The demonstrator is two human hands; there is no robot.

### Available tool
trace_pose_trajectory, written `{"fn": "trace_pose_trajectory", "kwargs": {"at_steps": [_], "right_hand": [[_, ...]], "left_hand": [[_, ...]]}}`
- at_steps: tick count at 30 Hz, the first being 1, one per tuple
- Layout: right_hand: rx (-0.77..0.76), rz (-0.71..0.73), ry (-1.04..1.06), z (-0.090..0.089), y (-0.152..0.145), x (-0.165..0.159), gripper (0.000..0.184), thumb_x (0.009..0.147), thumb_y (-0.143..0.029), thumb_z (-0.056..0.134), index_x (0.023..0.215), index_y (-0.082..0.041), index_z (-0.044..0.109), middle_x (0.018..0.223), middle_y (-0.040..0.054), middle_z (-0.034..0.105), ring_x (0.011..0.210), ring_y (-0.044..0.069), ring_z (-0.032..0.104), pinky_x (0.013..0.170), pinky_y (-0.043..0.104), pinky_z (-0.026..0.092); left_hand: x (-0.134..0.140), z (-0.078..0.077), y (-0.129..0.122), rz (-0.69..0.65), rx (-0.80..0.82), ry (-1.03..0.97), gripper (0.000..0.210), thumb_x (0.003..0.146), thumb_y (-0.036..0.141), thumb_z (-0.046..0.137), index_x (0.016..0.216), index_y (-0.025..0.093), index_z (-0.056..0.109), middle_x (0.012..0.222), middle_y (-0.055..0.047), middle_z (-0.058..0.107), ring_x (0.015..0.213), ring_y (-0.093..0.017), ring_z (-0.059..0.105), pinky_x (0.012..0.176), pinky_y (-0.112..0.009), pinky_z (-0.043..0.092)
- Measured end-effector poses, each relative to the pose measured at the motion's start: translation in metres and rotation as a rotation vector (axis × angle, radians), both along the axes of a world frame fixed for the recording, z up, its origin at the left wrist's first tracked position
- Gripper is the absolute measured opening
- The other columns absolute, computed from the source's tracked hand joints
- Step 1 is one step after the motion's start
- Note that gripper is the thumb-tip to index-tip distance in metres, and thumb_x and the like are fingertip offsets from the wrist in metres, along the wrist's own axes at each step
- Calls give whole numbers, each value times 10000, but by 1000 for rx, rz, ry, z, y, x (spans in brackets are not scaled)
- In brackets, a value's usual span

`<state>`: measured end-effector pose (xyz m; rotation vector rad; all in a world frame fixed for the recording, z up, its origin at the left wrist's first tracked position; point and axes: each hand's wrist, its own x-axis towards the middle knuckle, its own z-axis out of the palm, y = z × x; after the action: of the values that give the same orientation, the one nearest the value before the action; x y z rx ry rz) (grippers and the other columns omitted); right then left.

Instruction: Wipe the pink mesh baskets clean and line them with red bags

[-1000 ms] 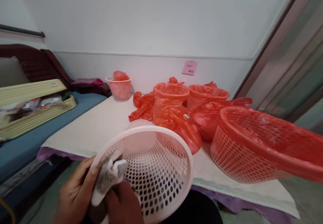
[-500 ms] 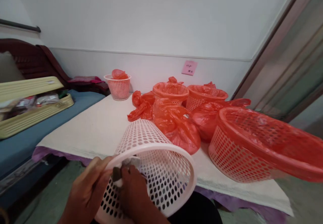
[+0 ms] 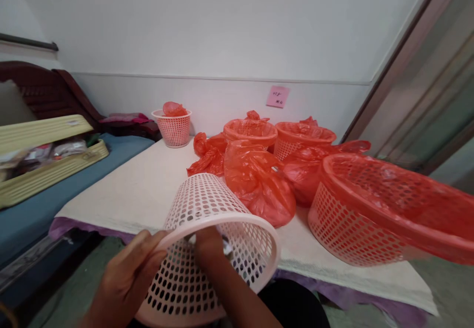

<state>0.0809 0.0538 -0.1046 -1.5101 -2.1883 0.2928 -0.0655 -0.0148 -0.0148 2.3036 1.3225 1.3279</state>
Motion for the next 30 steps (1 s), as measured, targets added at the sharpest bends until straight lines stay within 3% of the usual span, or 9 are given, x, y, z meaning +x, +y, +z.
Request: {"fn": "trace_pose_trajectory", "kwargs": {"at_steps": [4,7,10,13,16,20,24,27,30], "right_hand": [[6,189,-157,-7,-29,4,165,782,-192,660,946,-207,661,949,77,678,828,231,635,707,343,512],[211,337,-259,-20,-62,16,209,781,-291,679,981,-244,640,880,57,663,764,231,624,625,313,501],[470,285,-251,-31,-83,29,111,854,-328,590,943,-277,632,754,35,620,676,212,584,596,314,480],[606,219,-256,-31,-86,39,198,878,-311,545,1065,-318,610,844,61,649,727,244,590,659,385,496],[608,211,-296,-26,-79,43,354,848,-285,578,1202,-279,567,928,99,667,796,270,604,716,431,505],[602,228,-281,-25,-74,33,387,796,-248,631,1178,-224,576,802,69,650,677,248,586,639,416,496],[556,175,-104,-5,-76,14,455,723,-224,684,1164,-212,575,800,62,651,678,251,589,613,393,498],[344,206,157,24,-77,0,620,663,-246,701,1252,-177,519,1007,118,650,849,282,606,698,402,525],[172,294,324,41,-75,-14,672,744,-226,637,1379,-206,417,1143,120,607,1001,255,589,813,376,520]], "left_hand": [[-14,10,18,46,11,-21,297,936,214,507,1216,267,591,848,13,584,766,-120,588,694,-205,458],[-25,17,33,61,-9,-35,288,937,239,517,1211,242,608,881,8,607,803,-118,593,730,-209,449],[-32,22,46,64,-73,-115,281,938,295,524,1192,237,632,963,-6,652,905,-132,608,796,-222,447],[-31,27,55,66,-165,-227,281,920,370,553,1145,247,665,1029,-5,689,958,-139,619,836,-225,452],[-26,35,63,48,-238,-306,299,899,421,572,1115,247,681,1052,-3,706,979,-147,625,853,-234,457],[-26,42,66,84,-209,-285,295,889,451,574,1048,234,696,1015,-10,703,951,-160,619,844,-261,453],[-26,26,46,203,-215,-280,318,865,456,605,1096,243,655,1018,-13,676,898,-156,610,783,-254,461],[-18,-1,19,230,-343,-411,415,861,474,600,1222,270,576,1142,-17,666,1017,-165,623,853,-249,483],[-12,-25,-2,329,-355,-493,422,897,479,537,1278,299,547,1242,-2,650,1141,-165,596,922,-243,478]]}}
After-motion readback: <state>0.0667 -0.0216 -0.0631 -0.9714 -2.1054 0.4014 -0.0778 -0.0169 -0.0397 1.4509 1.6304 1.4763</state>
